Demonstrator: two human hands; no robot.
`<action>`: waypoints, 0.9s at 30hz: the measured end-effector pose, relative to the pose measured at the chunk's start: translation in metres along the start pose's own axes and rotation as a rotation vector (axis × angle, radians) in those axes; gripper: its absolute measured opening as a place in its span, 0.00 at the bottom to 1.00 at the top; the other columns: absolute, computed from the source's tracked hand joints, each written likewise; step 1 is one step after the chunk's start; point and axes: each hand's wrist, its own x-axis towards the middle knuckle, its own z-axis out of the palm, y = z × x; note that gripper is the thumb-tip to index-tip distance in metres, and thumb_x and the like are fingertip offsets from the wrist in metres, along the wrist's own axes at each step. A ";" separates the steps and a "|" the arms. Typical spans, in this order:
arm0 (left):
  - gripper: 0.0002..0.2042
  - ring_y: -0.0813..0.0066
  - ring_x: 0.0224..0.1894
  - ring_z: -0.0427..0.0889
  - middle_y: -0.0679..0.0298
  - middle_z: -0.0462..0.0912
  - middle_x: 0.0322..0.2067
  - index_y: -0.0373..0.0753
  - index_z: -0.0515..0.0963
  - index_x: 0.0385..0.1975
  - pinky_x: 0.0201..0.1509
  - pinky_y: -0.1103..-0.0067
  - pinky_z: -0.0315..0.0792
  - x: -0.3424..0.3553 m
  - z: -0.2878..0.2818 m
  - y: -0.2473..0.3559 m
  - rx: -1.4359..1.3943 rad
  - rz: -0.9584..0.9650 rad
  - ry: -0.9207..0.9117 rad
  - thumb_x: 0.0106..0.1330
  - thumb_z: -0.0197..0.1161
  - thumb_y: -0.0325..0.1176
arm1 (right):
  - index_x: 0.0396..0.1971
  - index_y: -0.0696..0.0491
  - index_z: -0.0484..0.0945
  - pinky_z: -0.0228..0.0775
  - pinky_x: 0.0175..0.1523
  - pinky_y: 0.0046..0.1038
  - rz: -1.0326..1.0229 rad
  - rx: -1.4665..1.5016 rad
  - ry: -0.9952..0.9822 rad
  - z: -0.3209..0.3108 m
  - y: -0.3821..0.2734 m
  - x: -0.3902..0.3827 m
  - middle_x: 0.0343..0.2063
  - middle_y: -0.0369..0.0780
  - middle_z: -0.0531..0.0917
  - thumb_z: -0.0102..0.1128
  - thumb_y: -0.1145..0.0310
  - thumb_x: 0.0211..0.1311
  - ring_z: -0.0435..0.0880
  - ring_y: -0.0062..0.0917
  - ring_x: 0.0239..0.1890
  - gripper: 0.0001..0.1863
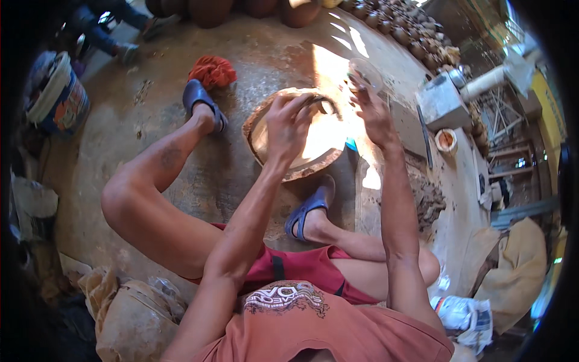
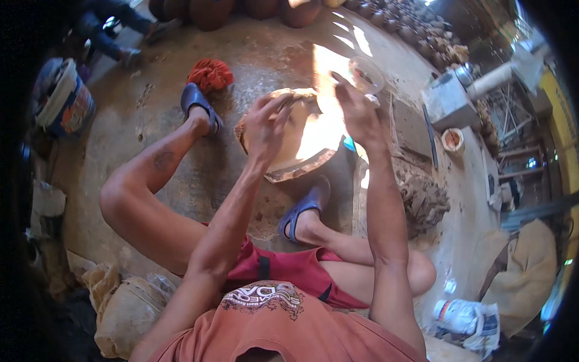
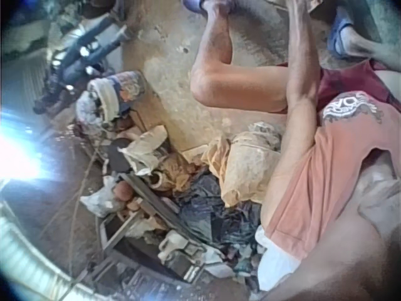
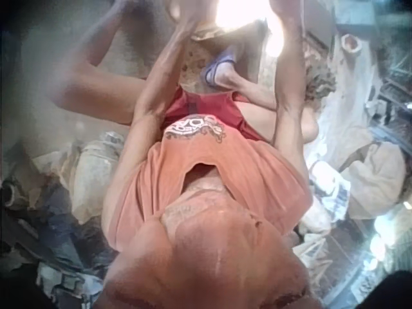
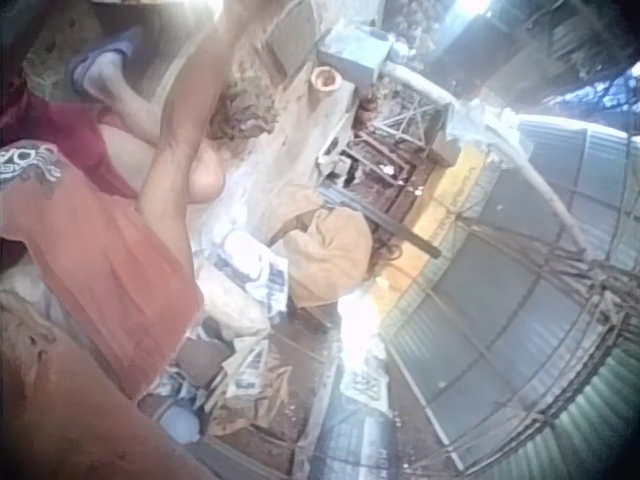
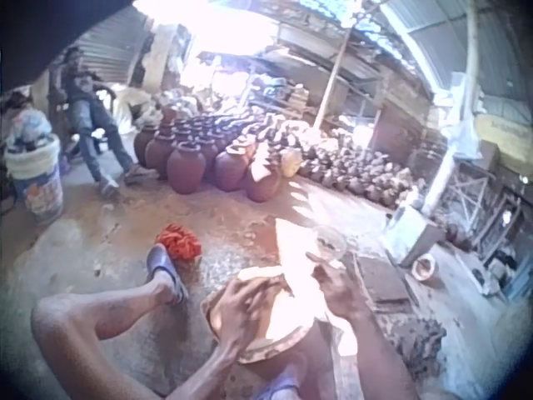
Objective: The person shapes and smooths the interior of a large clay vessel using their hands and a small scraper tool, then uses a wire tool to cut a slab of clay.
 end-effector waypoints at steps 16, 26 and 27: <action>0.30 0.65 0.75 0.65 0.59 0.65 0.74 0.41 0.63 0.74 0.76 0.66 0.63 0.224 0.016 0.036 -0.150 0.043 -0.662 0.73 0.61 0.35 | 0.59 0.55 0.80 0.80 0.55 0.29 -0.497 -1.449 0.836 -0.293 0.017 -0.121 0.51 0.42 0.86 0.63 0.65 0.71 0.87 0.31 0.50 0.20; 0.33 0.71 0.74 0.64 0.72 0.63 0.76 0.57 0.65 0.75 0.74 0.61 0.62 0.286 0.021 -0.109 0.372 -0.097 -0.806 0.69 0.64 0.48 | 0.56 0.52 0.83 0.74 0.62 0.43 0.651 -1.078 0.021 -0.282 0.206 -0.145 0.49 0.53 0.85 0.63 0.62 0.64 0.83 0.47 0.56 0.21; 0.33 0.71 0.72 0.66 0.68 0.65 0.74 0.56 0.66 0.74 0.73 0.63 0.63 0.303 0.035 -0.117 0.337 -0.066 -0.871 0.70 0.64 0.50 | 0.56 0.52 0.83 0.74 0.62 0.43 0.633 -1.029 0.003 -0.263 0.212 -0.121 0.49 0.53 0.85 0.63 0.62 0.64 0.83 0.47 0.56 0.21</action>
